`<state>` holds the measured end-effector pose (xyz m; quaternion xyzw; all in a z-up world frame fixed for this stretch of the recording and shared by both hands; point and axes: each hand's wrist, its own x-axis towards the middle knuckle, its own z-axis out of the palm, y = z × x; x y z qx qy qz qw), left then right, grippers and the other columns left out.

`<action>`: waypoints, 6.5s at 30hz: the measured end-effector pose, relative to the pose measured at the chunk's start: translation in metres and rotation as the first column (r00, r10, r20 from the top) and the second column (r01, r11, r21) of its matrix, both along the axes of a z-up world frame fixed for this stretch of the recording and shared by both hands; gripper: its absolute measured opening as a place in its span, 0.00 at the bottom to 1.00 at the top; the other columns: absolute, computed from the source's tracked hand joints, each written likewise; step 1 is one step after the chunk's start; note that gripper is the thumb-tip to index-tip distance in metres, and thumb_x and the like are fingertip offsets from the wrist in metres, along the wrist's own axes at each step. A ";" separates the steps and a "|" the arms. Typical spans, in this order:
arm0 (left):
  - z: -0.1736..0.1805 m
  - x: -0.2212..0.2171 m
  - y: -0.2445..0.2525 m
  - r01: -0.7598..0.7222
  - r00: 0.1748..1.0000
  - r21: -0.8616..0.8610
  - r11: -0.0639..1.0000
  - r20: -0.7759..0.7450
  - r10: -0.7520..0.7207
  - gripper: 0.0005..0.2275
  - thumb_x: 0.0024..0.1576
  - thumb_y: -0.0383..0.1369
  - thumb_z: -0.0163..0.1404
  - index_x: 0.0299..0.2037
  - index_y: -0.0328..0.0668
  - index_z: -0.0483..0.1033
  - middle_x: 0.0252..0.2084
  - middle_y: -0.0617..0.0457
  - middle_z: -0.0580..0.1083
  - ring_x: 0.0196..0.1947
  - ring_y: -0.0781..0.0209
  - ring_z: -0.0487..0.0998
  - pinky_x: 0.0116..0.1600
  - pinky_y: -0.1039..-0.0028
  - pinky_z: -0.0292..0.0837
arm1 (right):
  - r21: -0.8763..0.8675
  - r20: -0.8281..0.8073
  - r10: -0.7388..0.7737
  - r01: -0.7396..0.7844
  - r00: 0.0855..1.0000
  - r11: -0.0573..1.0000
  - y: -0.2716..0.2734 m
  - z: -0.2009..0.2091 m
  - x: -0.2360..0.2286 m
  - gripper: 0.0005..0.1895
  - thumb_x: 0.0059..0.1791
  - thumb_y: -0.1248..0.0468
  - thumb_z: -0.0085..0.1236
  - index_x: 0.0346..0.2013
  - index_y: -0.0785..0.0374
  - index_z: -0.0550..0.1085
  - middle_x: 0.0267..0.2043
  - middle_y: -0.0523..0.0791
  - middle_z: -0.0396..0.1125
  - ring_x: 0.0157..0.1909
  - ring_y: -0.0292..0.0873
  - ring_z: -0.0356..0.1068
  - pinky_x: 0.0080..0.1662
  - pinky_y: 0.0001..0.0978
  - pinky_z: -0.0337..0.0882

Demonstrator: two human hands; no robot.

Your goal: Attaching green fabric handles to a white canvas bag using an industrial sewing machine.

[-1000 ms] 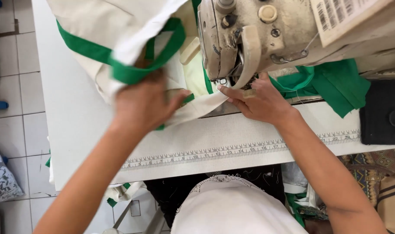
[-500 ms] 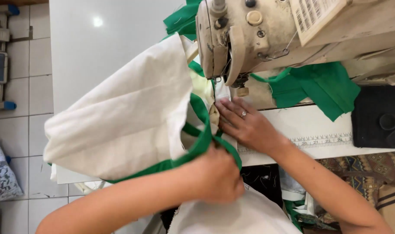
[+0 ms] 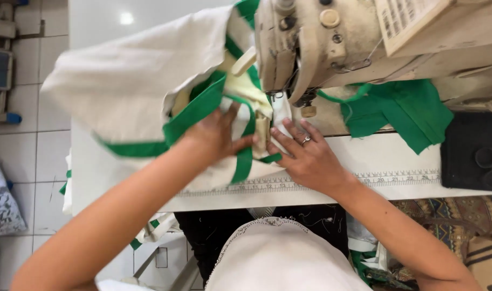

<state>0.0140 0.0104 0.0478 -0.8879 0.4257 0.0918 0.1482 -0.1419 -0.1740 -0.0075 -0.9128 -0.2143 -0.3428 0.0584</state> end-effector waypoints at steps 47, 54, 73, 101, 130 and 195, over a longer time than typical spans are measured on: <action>-0.036 -0.018 -0.040 0.747 0.640 -0.387 0.541 0.640 -0.426 0.04 0.54 0.23 0.48 0.32 0.41 0.76 0.32 0.50 0.70 0.39 0.46 0.76 0.42 0.72 0.75 | 0.100 -0.036 -0.063 0.066 0.997 0.993 0.010 0.013 -0.006 0.07 0.54 0.64 0.51 0.34 0.48 0.76 0.50 0.45 0.72 0.57 0.53 0.74 0.61 0.59 0.66; -0.034 -0.012 -0.029 0.825 0.532 -0.323 0.463 0.722 -0.443 0.04 0.60 0.21 0.47 0.35 0.38 0.74 0.32 0.47 0.71 0.40 0.50 0.77 0.47 0.76 0.75 | 0.105 -0.003 -0.059 0.059 0.998 0.993 0.013 0.022 -0.004 0.07 0.54 0.62 0.53 0.35 0.46 0.78 0.46 0.44 0.72 0.57 0.54 0.73 0.63 0.62 0.64; -0.041 -0.011 -0.014 0.441 0.825 -0.537 0.719 -0.073 -0.561 0.15 0.57 0.36 0.43 0.48 0.35 0.75 0.48 0.46 0.66 0.56 0.40 0.69 0.65 0.61 0.65 | 0.049 -0.263 -0.080 0.096 0.962 0.994 -0.046 0.040 0.047 0.18 0.50 0.57 0.55 0.53 0.54 0.79 0.43 0.52 0.74 0.51 0.59 0.75 0.52 0.57 0.70; -0.013 -0.003 -0.022 0.278 0.946 -0.576 0.769 0.026 -0.322 0.22 0.53 0.42 0.43 0.55 0.47 0.78 0.58 0.40 0.68 0.37 0.38 0.79 0.41 0.58 0.57 | 0.010 -0.476 -0.361 0.415 0.802 0.910 -0.049 0.007 0.062 0.38 0.47 0.37 0.59 0.58 0.64 0.76 0.62 0.59 0.69 0.63 0.65 0.67 0.63 0.64 0.65; -0.057 -0.248 0.055 0.674 0.628 0.090 0.733 -0.593 -0.505 0.13 0.28 0.23 0.53 0.18 0.60 0.73 0.24 0.62 0.78 0.23 0.43 0.78 0.27 0.55 0.62 | -0.191 -0.510 -0.268 0.196 0.818 0.962 -0.042 -0.014 0.031 0.49 0.45 0.28 0.44 0.74 0.50 0.60 0.53 0.49 0.73 0.37 0.74 0.72 0.64 0.75 0.48; -0.026 -0.110 -0.045 -0.561 0.828 -0.743 0.366 -0.501 0.252 0.14 0.57 0.28 0.52 0.53 0.35 0.71 0.25 0.43 0.78 0.27 0.43 0.80 0.34 0.60 0.75 | 0.098 -0.620 0.130 -0.088 0.773 0.991 -0.043 0.044 0.053 0.11 0.58 0.53 0.44 0.37 0.52 0.70 0.39 0.44 0.65 0.34 0.48 0.69 0.39 0.38 0.67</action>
